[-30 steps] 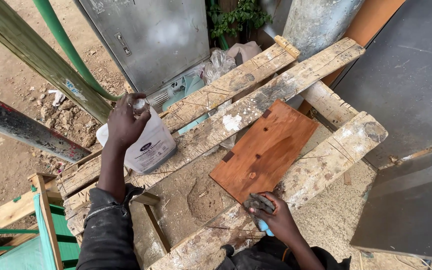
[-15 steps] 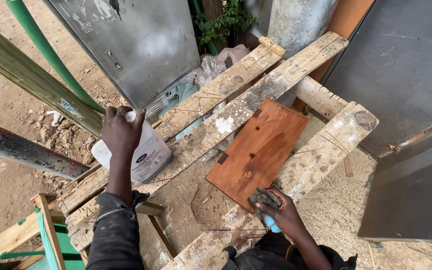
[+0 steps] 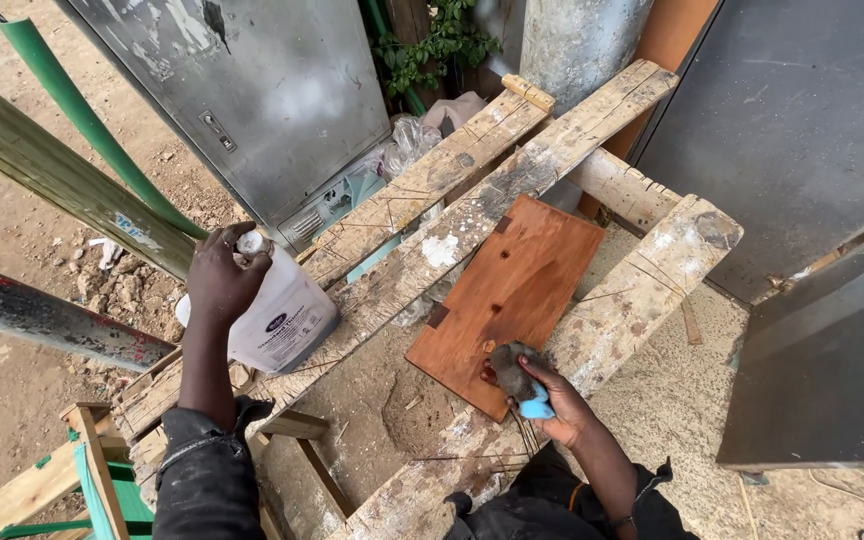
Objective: The person is applying a dark wood stain to a rectangular wooden board using a cloth. They pour the stain from a large white plastic jug into a small metal cap, then dip the cloth into the cap and rub the stain onto the wood surface to achieve an even finish.
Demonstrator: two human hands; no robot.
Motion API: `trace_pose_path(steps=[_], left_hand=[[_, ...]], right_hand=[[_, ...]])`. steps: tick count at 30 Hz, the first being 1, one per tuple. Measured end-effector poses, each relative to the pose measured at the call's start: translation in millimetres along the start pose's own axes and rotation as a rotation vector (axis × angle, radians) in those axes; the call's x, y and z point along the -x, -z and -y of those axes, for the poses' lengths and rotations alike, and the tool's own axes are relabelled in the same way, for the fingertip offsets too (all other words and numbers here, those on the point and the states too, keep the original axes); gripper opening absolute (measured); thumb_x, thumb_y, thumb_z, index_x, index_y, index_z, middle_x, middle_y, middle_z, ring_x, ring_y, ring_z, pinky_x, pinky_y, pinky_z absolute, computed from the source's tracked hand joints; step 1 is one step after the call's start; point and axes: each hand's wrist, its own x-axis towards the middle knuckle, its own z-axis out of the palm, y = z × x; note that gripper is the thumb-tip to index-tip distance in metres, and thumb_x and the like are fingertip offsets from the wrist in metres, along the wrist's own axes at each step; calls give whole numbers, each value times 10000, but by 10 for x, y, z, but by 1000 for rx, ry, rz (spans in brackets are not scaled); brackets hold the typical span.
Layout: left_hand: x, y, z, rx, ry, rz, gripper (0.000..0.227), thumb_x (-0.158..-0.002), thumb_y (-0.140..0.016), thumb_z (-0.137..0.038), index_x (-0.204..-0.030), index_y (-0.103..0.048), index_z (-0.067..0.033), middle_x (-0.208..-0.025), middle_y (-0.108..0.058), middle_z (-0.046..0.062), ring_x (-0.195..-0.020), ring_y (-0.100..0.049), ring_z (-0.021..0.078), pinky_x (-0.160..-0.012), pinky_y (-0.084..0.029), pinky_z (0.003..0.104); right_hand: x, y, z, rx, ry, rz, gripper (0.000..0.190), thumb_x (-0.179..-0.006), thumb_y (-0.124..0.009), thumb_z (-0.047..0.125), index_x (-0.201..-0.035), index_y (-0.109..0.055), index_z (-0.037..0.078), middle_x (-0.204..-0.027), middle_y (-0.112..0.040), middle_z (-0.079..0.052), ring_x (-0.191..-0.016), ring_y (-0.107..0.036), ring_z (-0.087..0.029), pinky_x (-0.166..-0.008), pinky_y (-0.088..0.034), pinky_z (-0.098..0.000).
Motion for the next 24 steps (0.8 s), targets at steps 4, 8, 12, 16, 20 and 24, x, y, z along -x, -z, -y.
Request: trace_pose_path(steps=[4, 8, 12, 16, 20, 24], left_hand=[[-9, -20, 46, -2, -10, -17, 513, -909, -600, -392, -1360, -677, -161, -1335, -667, 172, -1221, -569, 422, -877, -492, 559], [3, -24, 61, 1, -18, -24, 522, -894, -610, -371, -1365, -676, -158, -1327, -672, 151, -1232, -567, 402, -875, -492, 542], [-11, 0, 64, -41, 25, 7, 540, -897, -615, -387, -1399, -655, -191, -1379, -654, 165, -1273, -553, 407, -908, -495, 559], [-18, 21, 20, -114, 107, 67, 572, -906, -610, -426, -1445, -631, -234, -1380, -651, 224, -1303, -557, 436, -918, -517, 577], [-60, -24, 128, -138, 97, 88, 587, -915, -601, -475, -1453, -627, -241, -1390, -660, 231, -1317, -563, 467, -940, -532, 592], [-127, -82, 239, -153, 93, 77, 545, -922, -583, -481, -1432, -662, -307, -1438, -667, 209, -1340, -568, 473, -1041, -493, 557]], right_hand=[[-10, -101, 86, 3, -70, -5, 636, -871, -704, 276, -1432, -568, 8, -1371, -672, -241, -1219, -674, -364, -727, -602, -376], [-33, -118, 56, -3, -45, -84, 590, -850, -723, 211, -1393, -604, 13, -1334, -693, -247, -1166, -696, -381, -724, -588, -419], [-99, -135, 83, -62, -8, -103, 506, -879, -713, 195, -1336, -626, -4, -1268, -724, -242, -1094, -724, -373, -673, -586, -403], [-92, -182, 85, -99, 58, -79, 467, -885, -715, 186, -1306, -642, -3, -1248, -735, -241, -1059, -730, -372, -632, -578, -393], [-93, -152, -26, -157, 59, -148, 521, -835, -764, 150, -1321, -632, 18, -1267, -719, -258, -1111, -712, -380, -621, -594, -442], [-138, -91, -152, -241, 31, -207, 492, -882, -753, 128, -1345, -673, -18, -1194, -751, -253, -1017, -736, -382, -585, -597, -454]])
